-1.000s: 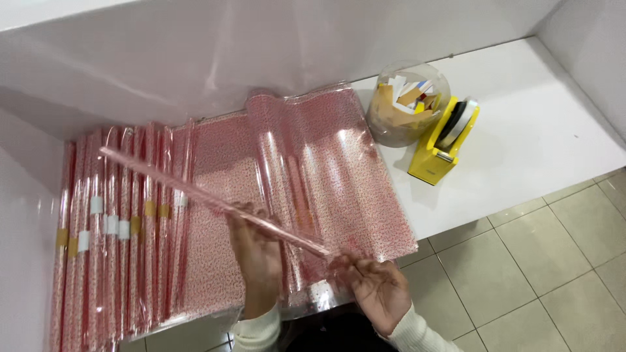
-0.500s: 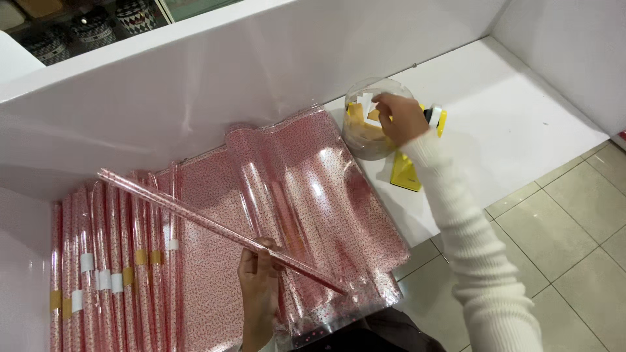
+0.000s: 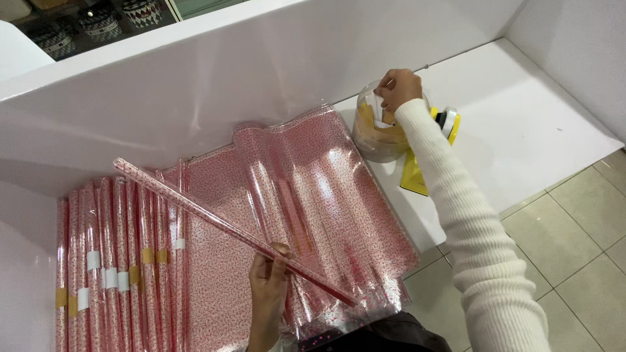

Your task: The person unrolls a sheet of pink speckled wrapping paper on a white counter, then rolls it tightly into a cylindrical shape by hand. They secure the rolled paper with a small white label and place it alongside other similar rolls.

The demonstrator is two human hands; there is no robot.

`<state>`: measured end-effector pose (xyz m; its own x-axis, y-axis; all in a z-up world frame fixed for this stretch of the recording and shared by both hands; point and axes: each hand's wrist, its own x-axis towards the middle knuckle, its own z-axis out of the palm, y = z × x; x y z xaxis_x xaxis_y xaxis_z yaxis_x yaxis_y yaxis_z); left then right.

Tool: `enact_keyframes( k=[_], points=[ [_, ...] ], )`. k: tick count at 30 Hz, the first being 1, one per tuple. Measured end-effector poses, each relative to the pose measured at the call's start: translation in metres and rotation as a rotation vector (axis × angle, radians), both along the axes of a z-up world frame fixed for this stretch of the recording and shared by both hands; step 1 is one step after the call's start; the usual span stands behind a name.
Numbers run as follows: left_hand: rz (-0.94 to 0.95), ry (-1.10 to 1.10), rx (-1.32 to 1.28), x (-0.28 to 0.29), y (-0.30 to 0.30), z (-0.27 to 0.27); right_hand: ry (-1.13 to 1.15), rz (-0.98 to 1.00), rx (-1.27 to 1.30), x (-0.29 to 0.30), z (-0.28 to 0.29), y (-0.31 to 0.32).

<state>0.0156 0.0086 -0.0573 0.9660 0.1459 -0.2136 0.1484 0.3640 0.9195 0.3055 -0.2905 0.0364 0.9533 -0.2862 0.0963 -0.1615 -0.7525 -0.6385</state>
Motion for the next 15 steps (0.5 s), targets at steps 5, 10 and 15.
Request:
enact_keyframes(
  k=[5, 10, 15],
  points=[
    [-0.040, -0.148, -0.011, 0.004, 0.002, -0.013, -0.197, 0.125, 0.346, -0.027, 0.030, -0.008],
    [-0.043, -0.046, 0.047, -0.002, -0.001, 0.007, -0.270, 0.233, 0.314, -0.042, 0.046, -0.023],
    [-0.050, 0.038, 0.129, -0.003, -0.001, 0.013, -0.305, 0.246, 0.383, -0.065, 0.059, -0.014]
  ],
)
